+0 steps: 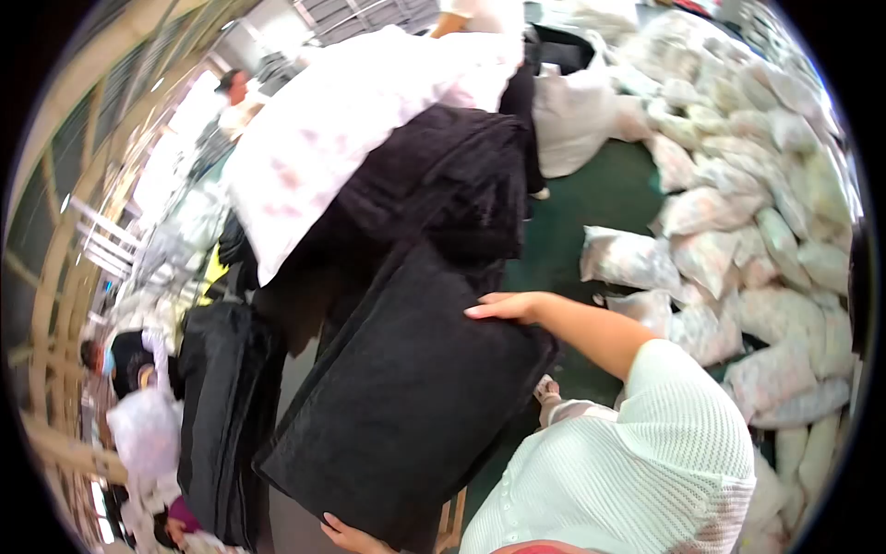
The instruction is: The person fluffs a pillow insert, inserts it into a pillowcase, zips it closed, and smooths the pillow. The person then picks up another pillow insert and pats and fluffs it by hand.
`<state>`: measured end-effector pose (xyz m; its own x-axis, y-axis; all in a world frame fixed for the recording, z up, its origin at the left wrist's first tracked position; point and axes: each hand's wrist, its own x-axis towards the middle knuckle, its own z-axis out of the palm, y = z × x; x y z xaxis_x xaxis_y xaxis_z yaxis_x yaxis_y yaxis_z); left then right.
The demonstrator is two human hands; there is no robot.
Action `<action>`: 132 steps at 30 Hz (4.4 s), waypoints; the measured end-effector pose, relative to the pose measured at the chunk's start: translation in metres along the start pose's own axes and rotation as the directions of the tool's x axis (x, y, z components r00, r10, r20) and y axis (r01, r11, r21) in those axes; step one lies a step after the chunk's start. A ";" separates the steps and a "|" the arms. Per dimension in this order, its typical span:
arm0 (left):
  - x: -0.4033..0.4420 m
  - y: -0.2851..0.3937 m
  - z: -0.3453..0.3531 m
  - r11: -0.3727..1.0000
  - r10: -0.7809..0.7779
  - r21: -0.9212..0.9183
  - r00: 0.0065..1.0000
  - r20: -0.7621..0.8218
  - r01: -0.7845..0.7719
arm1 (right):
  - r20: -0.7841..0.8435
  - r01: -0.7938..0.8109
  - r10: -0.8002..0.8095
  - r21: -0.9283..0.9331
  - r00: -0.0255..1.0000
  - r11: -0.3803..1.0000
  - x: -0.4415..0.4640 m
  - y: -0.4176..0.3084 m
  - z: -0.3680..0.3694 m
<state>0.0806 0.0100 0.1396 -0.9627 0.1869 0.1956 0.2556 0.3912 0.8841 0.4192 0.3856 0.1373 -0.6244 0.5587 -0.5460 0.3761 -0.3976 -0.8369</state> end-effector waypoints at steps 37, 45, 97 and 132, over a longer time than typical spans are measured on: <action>-0.308 0.138 0.472 0.958 -0.182 -0.003 0.621 0.763 0.286 | -0.942 -0.339 -0.287 -0.332 0.176 0.880 0.030 -0.041 -0.887; -0.323 0.178 0.447 0.986 -0.152 0.080 0.597 0.787 0.145 | -0.354 -0.384 0.207 -0.557 0.912 0.737 0.096 0.368 -0.597; -0.145 0.003 0.156 0.999 0.020 0.002 0.674 0.738 -0.032 | 0.881 0.772 -0.472 0.281 0.029 0.571 -0.112 -0.003 0.038; -0.165 0.036 0.359 0.024 -0.283 0.901 0.862 0.422 -0.433 | -0.641 -0.224 0.703 0.669 0.308 0.708 0.101 0.935 -0.370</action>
<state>0.2803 0.3166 -0.0131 -0.8643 0.4304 -0.2604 0.5030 0.7404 -0.4459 0.9612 0.3402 -0.7145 0.5113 0.3591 -0.7808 -0.0517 -0.8940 -0.4450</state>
